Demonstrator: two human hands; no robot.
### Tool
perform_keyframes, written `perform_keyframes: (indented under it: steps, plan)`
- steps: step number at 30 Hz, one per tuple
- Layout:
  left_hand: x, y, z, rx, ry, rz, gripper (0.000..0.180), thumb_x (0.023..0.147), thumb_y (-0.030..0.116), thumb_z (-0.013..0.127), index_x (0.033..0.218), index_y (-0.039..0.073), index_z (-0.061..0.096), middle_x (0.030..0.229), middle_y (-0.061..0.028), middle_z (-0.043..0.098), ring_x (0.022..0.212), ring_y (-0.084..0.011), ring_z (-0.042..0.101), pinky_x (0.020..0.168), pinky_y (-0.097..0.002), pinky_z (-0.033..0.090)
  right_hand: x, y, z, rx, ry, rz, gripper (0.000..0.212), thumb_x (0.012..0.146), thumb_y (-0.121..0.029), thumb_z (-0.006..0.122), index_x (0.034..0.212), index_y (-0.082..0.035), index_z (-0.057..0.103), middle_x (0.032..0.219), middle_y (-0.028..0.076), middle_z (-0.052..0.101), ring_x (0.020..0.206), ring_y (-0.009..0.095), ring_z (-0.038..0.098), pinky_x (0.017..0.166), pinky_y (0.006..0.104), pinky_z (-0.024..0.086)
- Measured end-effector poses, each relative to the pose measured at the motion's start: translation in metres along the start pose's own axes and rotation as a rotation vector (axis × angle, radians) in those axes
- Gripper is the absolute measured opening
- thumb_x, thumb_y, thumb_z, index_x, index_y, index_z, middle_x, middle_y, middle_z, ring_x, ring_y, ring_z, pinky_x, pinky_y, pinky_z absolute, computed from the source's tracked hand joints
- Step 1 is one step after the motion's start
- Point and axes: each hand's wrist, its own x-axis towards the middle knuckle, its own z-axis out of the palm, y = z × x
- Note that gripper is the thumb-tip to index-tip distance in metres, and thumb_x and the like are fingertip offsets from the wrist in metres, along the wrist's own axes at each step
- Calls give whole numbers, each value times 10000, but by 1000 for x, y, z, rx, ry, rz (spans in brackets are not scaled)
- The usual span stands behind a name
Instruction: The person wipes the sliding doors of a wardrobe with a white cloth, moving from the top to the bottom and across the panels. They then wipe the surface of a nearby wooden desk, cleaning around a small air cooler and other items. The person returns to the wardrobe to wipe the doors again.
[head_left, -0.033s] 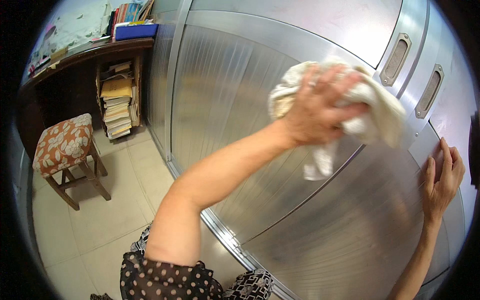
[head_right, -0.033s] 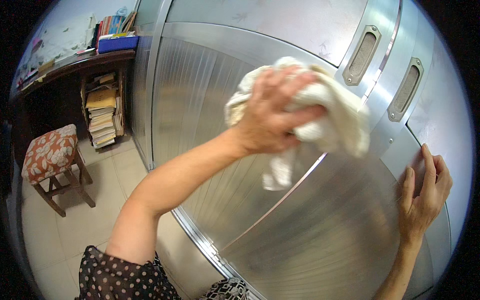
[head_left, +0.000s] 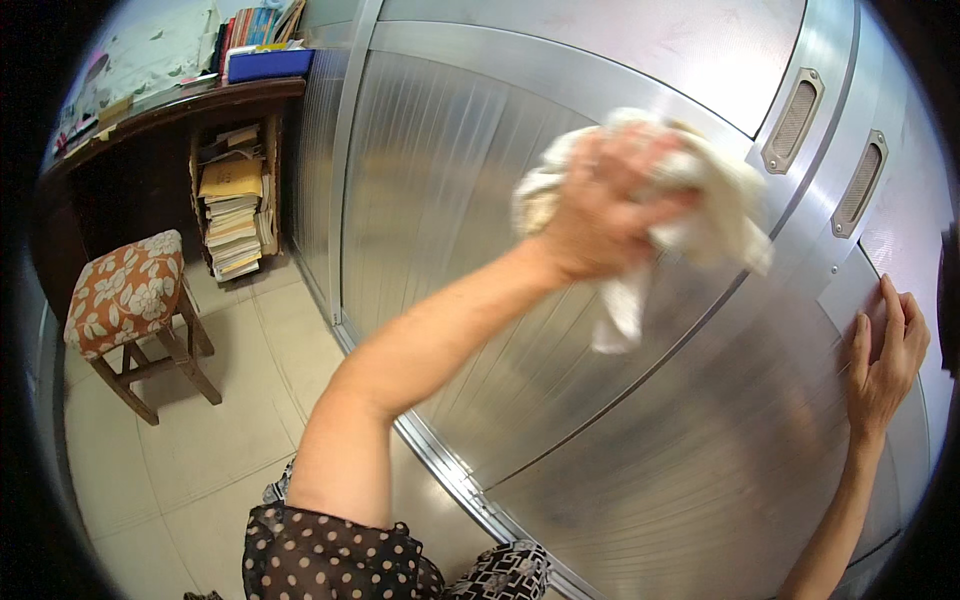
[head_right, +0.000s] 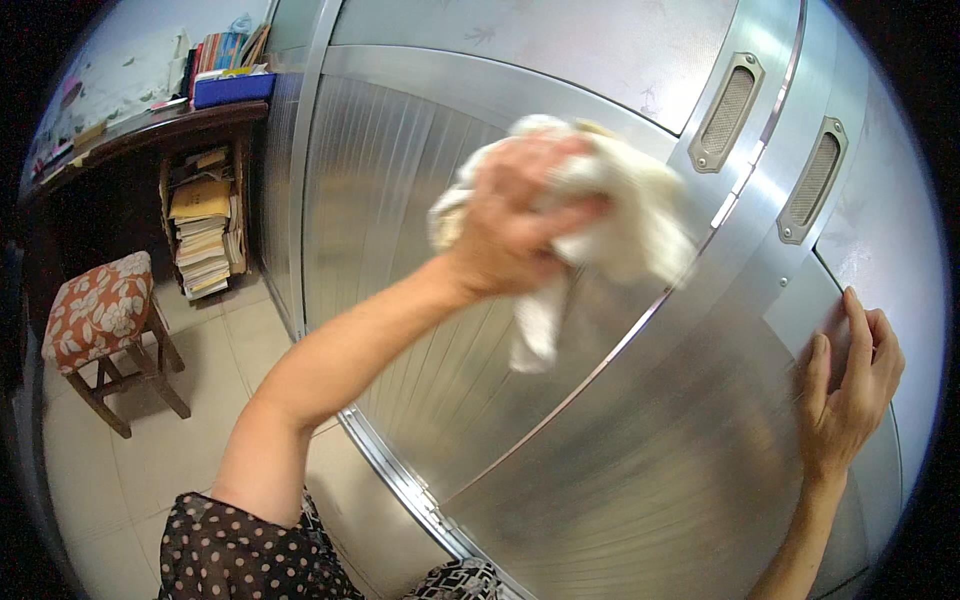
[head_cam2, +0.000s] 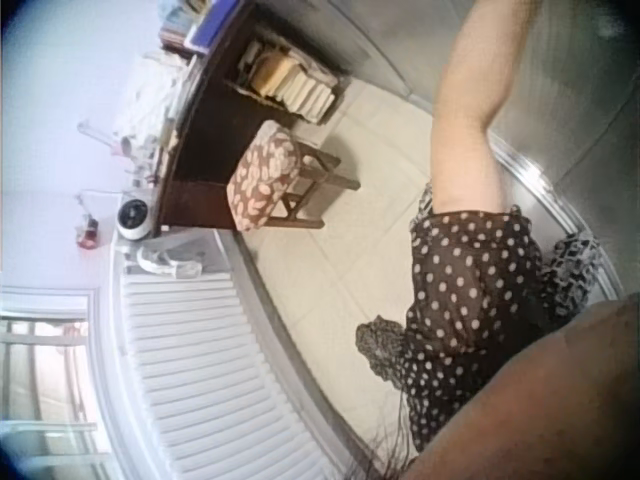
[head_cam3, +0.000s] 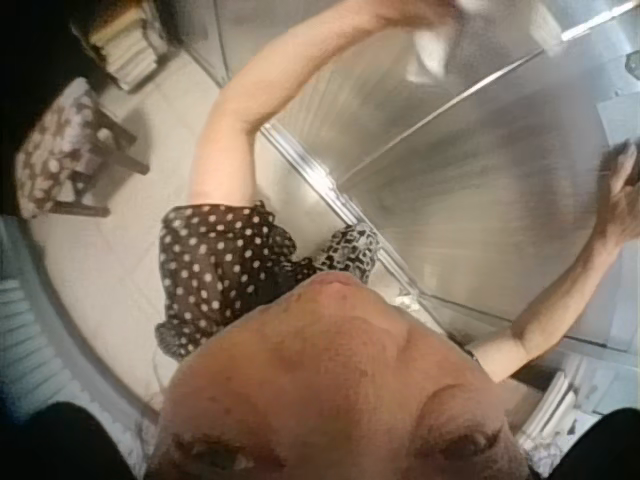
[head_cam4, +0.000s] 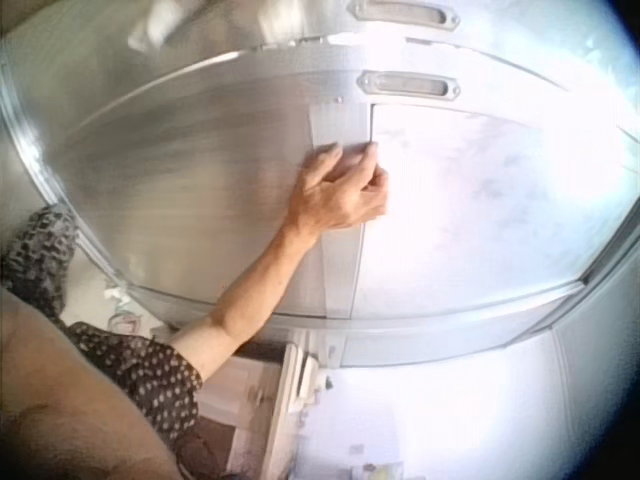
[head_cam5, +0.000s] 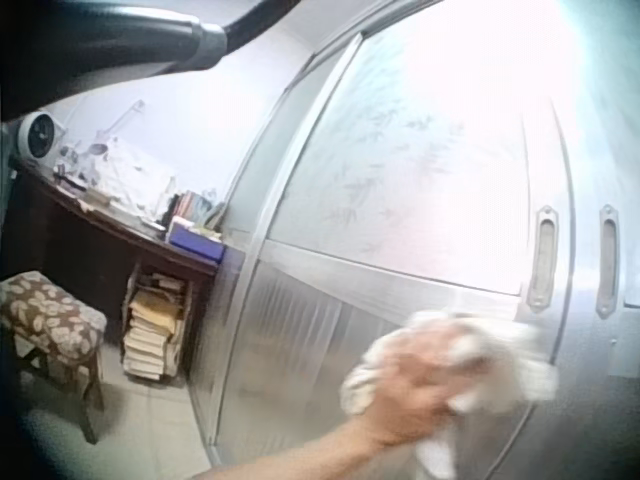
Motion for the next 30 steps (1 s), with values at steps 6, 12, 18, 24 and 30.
perform_keyframes:
  steps: [6,12,18,24,30]
  plan:
    - [-85,-193,-33,113,171,-1407,407,765,134,601,1157,36,552,1124,-223,515,1067,-384,508,931,-479,419,2,2,8,22,40,39,380,836,-157,610,1212,-101,605,1117,132,565,1111,266,498,988,387,387]
    - [0,-167,-19,-161,293,-966,415,714,199,656,1108,75,618,997,-186,592,965,-357,549,868,-453,435,0,-9,14,79,87,82,375,803,-144,608,1174,-86,622,1100,132,570,1081,272,503,977,389,357]
    - [19,-14,14,-149,95,29,361,663,214,760,1005,265,658,1253,-32,511,1179,-302,450,962,-453,379,4,-8,13,36,91,52,357,806,-183,617,1156,-117,638,1094,115,576,1072,259,506,976,382,359]
    - [-46,-78,-21,-15,66,-278,502,685,202,722,1171,198,595,1190,-122,506,1073,-303,466,866,-473,374,11,-16,12,36,162,53,348,811,-253,606,1148,-177,645,1078,87,568,1013,236,511,937,377,374]
    - [-34,-1,7,-195,96,-421,407,772,180,658,1172,156,587,1060,-146,507,997,-299,490,828,-445,409,6,-16,13,35,160,97,347,809,-305,606,1137,-206,664,1035,52,586,1008,208,507,929,364,385]
